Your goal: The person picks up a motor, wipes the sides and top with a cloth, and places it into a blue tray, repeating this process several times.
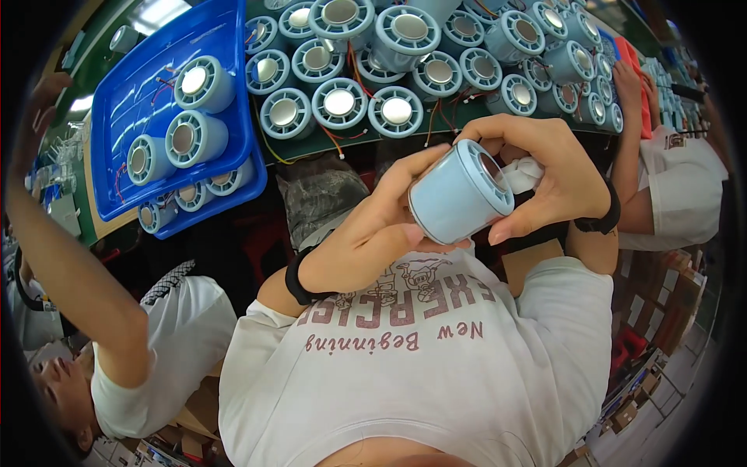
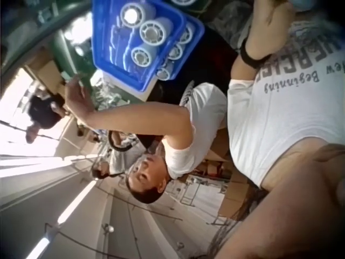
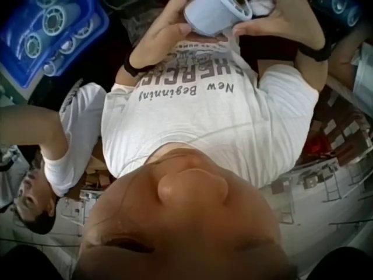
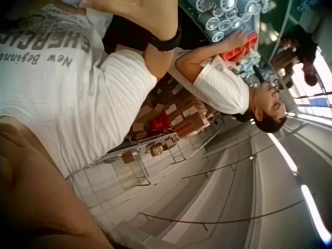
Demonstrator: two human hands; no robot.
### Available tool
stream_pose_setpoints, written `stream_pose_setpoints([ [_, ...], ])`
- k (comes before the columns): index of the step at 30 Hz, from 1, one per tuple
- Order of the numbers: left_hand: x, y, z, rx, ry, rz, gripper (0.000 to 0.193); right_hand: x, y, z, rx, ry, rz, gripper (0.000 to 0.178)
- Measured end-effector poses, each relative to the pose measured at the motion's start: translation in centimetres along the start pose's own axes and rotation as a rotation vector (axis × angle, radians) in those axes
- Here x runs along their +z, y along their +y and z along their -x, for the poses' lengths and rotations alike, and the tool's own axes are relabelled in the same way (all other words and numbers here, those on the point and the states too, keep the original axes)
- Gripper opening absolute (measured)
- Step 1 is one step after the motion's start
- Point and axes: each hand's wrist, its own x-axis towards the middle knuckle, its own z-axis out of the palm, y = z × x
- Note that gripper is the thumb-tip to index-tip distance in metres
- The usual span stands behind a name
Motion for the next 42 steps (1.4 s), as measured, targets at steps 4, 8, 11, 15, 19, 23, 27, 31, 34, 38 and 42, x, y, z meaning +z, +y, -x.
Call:
stream_pose_setpoints([
  [4, -0.9, -0.6, -0.5, 0.001, -0.042, 0.076, 0.07, -0.2, 0.3, 2.6, 0.059, 0.088, -0.013, 0.084],
  [8, -2.2, -0.8, -0.6, -0.076, -0.04, -0.058, 0.071, 0.5, 0.8, 5.9, 0.118, 0.276, 0.018, 0.08],
  [11, -2.8, -1.0, -1.1, -0.091, -0.056, -0.122, 0.063, 0.8, 1.5, 9.3, 0.396, 0.616, 0.064, 0.074],
  [15, -2.6, -1.4, -1.8, -0.084, -0.029, -0.167, 0.054, 0.7, 3.1, 11.3, 0.699, 0.98, 0.136, 0.065],
  [19, -2.3, -1.6, -2.1, -0.118, 0.003, -0.206, 0.048, -0.1, 5.7, 12.3, 0.854, 1.113, 0.207, 0.058],
  [23, -2.3, -1.7, -2.5, -0.136, 0.009, -0.206, 0.046, -1.0, 5.8, 12.0, 0.805, 1.199, 0.398, 0.055],
  [27, -2.5, -1.9, -2.7, -0.15, 0.015, -0.193, 0.045, -3.0, 5.7, 10.7, 0.808, 1.212, 0.459, 0.055],
  [31, -2.6, -1.9, -2.6, -0.158, -0.005, -0.177, 0.045, -6.9, 8.4, 9.2, 0.723, 1.149, 0.485, 0.059],
  [34, -2.6, -1.7, -2.6, -0.158, -0.039, -0.168, 0.044, -9.0, 11.4, 8.7, 0.628, 1.101, 0.734, 0.06],
  [38, -2.8, -1.9, -2.6, -0.119, 0.005, -0.212, 0.043, -10.9, 14.6, 7.9, 0.55, 1.014, 0.629, 0.058],
  [42, -3.4, -2.2, -2.3, -0.1, -0.034, -0.207, 0.043, -9.9, 14.0, 8.6, 0.483, 1.016, 0.52, 0.055],
])
